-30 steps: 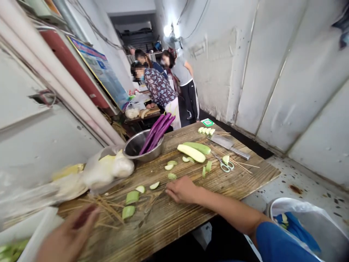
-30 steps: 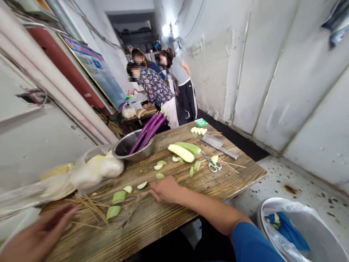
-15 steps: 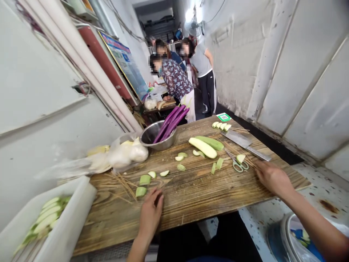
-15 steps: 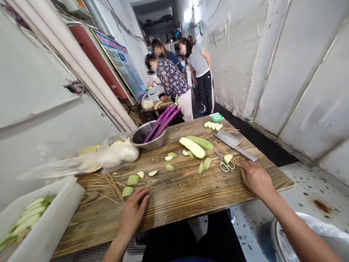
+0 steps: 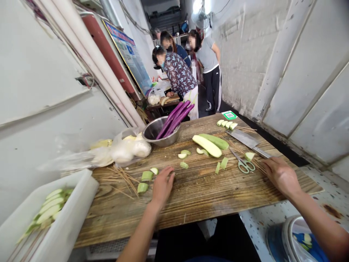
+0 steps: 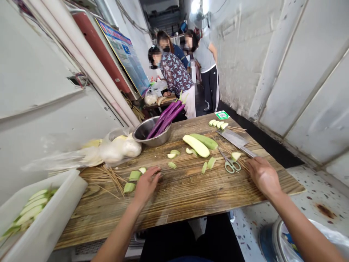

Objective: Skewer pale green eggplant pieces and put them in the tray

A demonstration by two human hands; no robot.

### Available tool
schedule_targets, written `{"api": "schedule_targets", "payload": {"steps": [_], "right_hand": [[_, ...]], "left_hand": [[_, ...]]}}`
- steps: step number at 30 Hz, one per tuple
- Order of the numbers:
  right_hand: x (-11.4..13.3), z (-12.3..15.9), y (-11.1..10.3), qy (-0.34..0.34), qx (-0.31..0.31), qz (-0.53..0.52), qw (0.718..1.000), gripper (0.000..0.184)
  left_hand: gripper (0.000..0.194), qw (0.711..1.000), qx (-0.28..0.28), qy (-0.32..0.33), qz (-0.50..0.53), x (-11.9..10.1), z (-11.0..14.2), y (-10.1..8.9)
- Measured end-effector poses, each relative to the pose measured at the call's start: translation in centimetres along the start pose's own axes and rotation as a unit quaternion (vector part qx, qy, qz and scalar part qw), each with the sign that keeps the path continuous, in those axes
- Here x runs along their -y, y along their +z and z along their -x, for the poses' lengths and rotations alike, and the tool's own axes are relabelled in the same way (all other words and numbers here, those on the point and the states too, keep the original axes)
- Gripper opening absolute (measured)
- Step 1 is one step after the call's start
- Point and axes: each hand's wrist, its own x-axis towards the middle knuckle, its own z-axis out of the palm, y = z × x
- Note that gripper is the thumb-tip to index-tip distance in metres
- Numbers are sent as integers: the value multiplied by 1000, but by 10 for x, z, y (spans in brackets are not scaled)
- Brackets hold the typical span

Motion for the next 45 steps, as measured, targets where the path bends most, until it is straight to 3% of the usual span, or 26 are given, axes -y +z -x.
{"api": "schedule_targets", "payload": {"steps": [3,6,9,13,17,21,23,28,35,41,45], "right_hand": [[5,-5,-5,16,-26,-16,999,32],[17,-10,-11,47,-59,-61,995,26],[28,-10,-16,71,-83,-116,987,24],[46,-8,-21,94,-91,-245,961,22],[81,-11,-20,168,-35,-426,888,24],[126,-27,-17,241,82,-599,759,30],[145,-37,-15,247,103,-638,722,34],[173,-56,-3,232,96,-637,729,36],[182,-66,9,237,95,-659,707,39],[186,-82,11,252,65,-674,691,36],[193,-93,16,247,41,-668,701,34]], "left_hand": [[24,998,23,2,62,-29,-38,18],[23,993,63,8,98,-54,-58,36],[22,992,88,26,82,-63,-64,49],[23,981,111,-39,154,-62,-62,61],[31,932,134,-107,318,-59,-59,68],[25,972,37,-78,220,-37,-70,63],[23,989,19,-47,141,-21,-79,58],[39,996,70,-40,39,0,-95,65],[40,992,87,-90,-4,-3,-111,88],[30,992,74,-94,34,-8,-120,93],[30,990,57,-93,86,-8,-118,91]]}}
